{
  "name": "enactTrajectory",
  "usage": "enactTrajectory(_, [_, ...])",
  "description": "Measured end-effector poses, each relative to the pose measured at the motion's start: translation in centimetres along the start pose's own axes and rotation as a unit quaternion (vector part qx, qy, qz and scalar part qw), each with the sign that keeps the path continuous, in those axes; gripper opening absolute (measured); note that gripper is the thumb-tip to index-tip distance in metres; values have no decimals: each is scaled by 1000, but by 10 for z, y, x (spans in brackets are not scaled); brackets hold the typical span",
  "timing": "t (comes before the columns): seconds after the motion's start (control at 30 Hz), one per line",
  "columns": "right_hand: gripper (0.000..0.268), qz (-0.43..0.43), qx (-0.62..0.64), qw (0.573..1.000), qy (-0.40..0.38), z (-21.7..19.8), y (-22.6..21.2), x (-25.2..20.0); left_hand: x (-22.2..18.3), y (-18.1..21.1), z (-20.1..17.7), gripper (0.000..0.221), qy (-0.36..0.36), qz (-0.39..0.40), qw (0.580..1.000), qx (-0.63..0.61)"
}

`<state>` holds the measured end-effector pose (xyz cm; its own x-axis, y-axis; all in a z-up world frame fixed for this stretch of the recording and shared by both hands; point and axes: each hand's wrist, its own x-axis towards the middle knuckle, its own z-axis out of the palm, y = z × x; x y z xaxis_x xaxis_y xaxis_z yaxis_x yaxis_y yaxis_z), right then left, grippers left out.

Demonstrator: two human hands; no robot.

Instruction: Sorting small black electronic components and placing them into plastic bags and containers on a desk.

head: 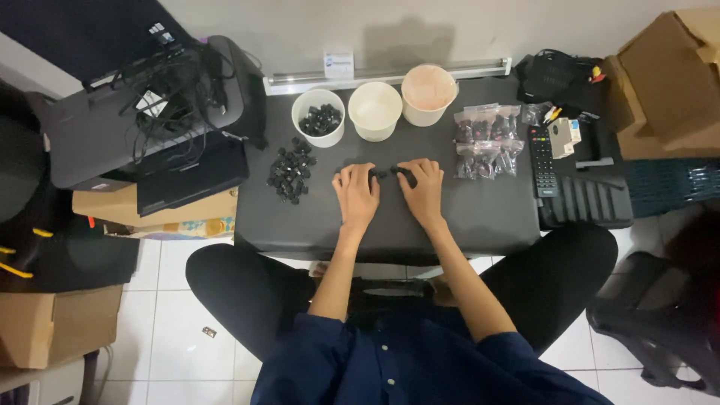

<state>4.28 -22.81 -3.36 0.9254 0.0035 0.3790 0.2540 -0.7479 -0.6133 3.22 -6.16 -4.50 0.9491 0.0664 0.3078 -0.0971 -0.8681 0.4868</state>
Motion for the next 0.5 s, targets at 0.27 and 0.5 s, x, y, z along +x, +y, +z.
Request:
enactTrajectory(0.27, [33, -29, -31, 999, -33, 4, 0, -3, -1, 5, -10, 25, 1, 15, 1000, -17])
enactTrajectory(0.5, [40, -67, -98, 991, -64, 10, 6, -4, -1, 6, -13, 28, -3, 4, 1000, -31])
